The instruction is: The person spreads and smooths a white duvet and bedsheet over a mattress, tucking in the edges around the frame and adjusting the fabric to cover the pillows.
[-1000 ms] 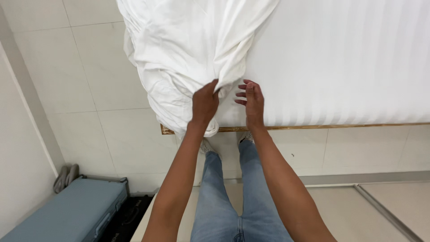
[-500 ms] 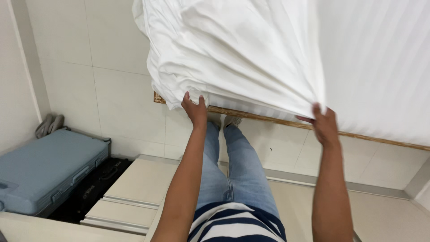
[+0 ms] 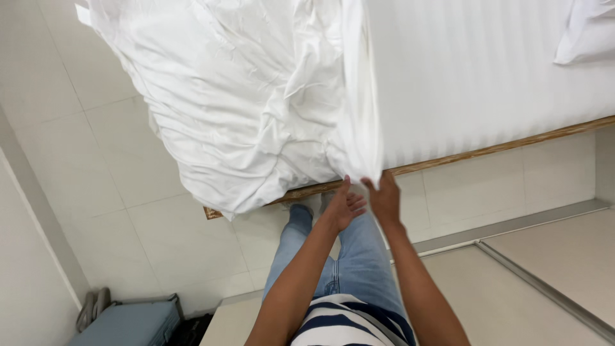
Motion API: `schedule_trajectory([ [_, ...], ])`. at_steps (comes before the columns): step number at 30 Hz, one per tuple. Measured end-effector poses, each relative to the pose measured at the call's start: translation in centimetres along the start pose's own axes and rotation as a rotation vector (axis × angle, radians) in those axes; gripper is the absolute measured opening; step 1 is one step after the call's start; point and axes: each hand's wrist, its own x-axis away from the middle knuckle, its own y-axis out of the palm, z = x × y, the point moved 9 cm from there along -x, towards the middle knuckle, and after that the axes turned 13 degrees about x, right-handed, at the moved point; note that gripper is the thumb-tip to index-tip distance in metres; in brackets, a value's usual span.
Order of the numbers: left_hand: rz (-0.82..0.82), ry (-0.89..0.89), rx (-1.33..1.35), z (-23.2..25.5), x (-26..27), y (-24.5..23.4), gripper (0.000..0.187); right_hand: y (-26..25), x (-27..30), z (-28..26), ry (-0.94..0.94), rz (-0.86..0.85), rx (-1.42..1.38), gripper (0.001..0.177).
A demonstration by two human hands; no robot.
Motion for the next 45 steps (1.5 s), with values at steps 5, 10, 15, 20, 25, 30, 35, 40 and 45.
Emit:
schedule_trajectory([
  [5,-0.035,0.06,0.232,0.2,0.2,4.7,0.09,3.0,0.9,2.2,0.274,-0.201,-0.585,0.051],
  [10,0.146,0.383,-0.042,2.2,-5.2,3.0,0.077,5.7,-1.5,7.3,0.622,-0.624,-1.248,0.04],
  [15,0.482,0.693,-0.6,-3.8,-2.7,9.4,0.08,1.9,-8.1,16.7,0.479,-0.783,-0.844,0.082],
  [20,0.426,0.743,-0.317,-10.8,-0.9,19.9,0.086,-6.3,-15.2,21.8,0.357,-0.758,-0.73,0.073],
  [25,0.407,0.914,-0.026,-9.7,1.6,25.6,0.065,-15.6,-15.0,13.8,0.355,-0.798,-1.292,0.072],
  [30,0.242,1.172,0.302,-6.7,5.0,26.3,0.066,-11.1,-15.1,14.9,0.536,-0.86,-1.625,0.038],
  [35,0.242,1.118,0.353,-6.6,5.2,25.4,0.054,-10.3,-15.8,14.4,0.57,-0.892,-1.348,0.041],
  [40,0.238,1.01,0.529,-8.8,0.9,22.9,0.054,-10.4,-18.1,15.3,0.426,-0.773,-0.963,0.063],
  [45,0.317,1.02,0.432,-7.8,-0.8,20.4,0.054,-9.7,-19.4,17.5,0.142,-0.6,-0.42,0.058],
])
